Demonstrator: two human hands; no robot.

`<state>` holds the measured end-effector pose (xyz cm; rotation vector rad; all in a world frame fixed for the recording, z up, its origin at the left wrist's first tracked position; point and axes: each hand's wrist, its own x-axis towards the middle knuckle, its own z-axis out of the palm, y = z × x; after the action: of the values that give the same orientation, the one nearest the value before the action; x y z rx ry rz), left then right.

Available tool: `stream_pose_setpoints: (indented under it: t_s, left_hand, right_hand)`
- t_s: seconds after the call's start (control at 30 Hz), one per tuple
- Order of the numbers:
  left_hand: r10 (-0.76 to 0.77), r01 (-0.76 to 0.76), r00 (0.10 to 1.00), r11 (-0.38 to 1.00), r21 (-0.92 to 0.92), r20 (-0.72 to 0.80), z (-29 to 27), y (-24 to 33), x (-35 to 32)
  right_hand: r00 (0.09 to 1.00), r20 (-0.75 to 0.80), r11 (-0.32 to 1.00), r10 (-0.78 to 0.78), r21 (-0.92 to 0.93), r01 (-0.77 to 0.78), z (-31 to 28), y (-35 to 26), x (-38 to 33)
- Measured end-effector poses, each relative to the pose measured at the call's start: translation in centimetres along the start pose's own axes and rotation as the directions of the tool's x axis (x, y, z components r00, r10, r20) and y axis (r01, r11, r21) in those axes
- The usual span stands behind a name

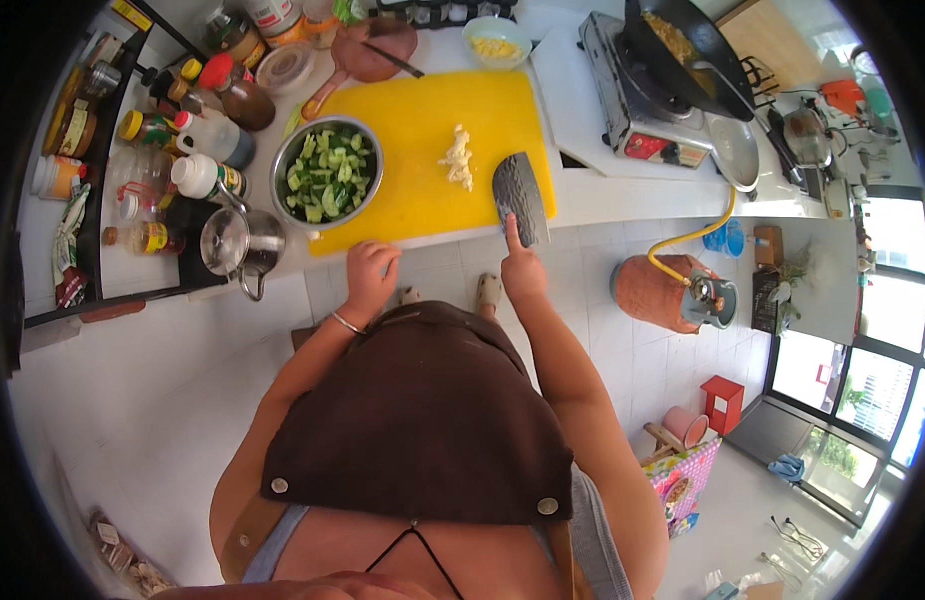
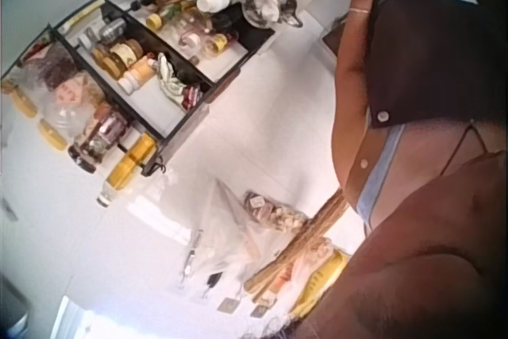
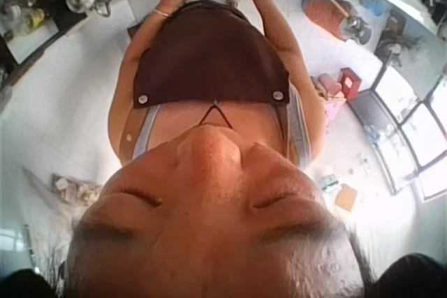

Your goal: The person turns on a gas cylinder, chops a cucumber and garlic with a cleaver on a cutting board, puts the vegetables into a bowl, and checks food cooking in a wok.

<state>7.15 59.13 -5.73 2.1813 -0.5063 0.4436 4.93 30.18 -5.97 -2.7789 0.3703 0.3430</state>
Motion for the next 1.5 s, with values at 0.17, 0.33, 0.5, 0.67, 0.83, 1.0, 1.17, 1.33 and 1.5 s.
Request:
stream_pose_setpoints:
  t_s: [0.17,0.33,0.5,0.67,0.83,1.0,1.17,1.33,1.5]
  left_hand:
    - [0.067,-0.066,0.998,0.997,-0.05,0.02,0.7,1.0,1.4]
    - [0.113,-0.112,0.994,0.992,-0.062,0.008,2.4,2.2,3.3]
    - [0.135,-0.128,0.988,0.988,-0.09,0.074,5.2,4.1,4.9]
    - [0.069,-0.066,0.992,0.997,-0.038,0.104,7.4,5.9,7.3]
    - [0.05,-0.041,0.995,0.995,0.093,-0.086,10.0,7.9,13.7]
    - [0.064,-0.064,0.998,0.978,0.199,0.007,14.0,6.2,16.5]
    - [-0.037,0.04,0.999,0.917,0.398,-0.015,14.6,4.5,14.2]
    - [0.022,-0.046,0.997,0.925,0.378,0.068,14.6,4.9,14.7]
    - [0.044,-0.071,0.996,0.925,0.374,0.081,15.4,4.7,14.6]
  right_hand:
    - [0.999,-0.017,0.999,-0.036,-0.019,0.036,-0.1,0.8,0.6]
    - [0.995,0.092,0.593,-0.025,0.803,-0.059,-4.2,1.7,0.3]
    - [0.956,0.291,-0.02,-0.024,0.956,-0.291,-5.9,0.9,0.0]
    - [0.908,0.383,-0.179,-0.172,0.894,-0.411,-5.8,-0.9,2.6]
    - [0.836,0.426,-0.101,-0.346,0.869,-0.484,-7.8,-0.7,4.4]
    - [0.776,0.465,-0.091,-0.425,0.831,-0.548,-10.9,1.4,5.6]
    - [0.781,0.455,0.184,-0.429,0.89,-0.417,-13.0,4.8,8.2]
    - [0.864,0.357,0.574,-0.354,0.812,-0.101,-11.5,5.9,9.8]
    - [0.935,0.09,0.774,-0.343,0.592,0.227,-12.1,5.8,9.4]
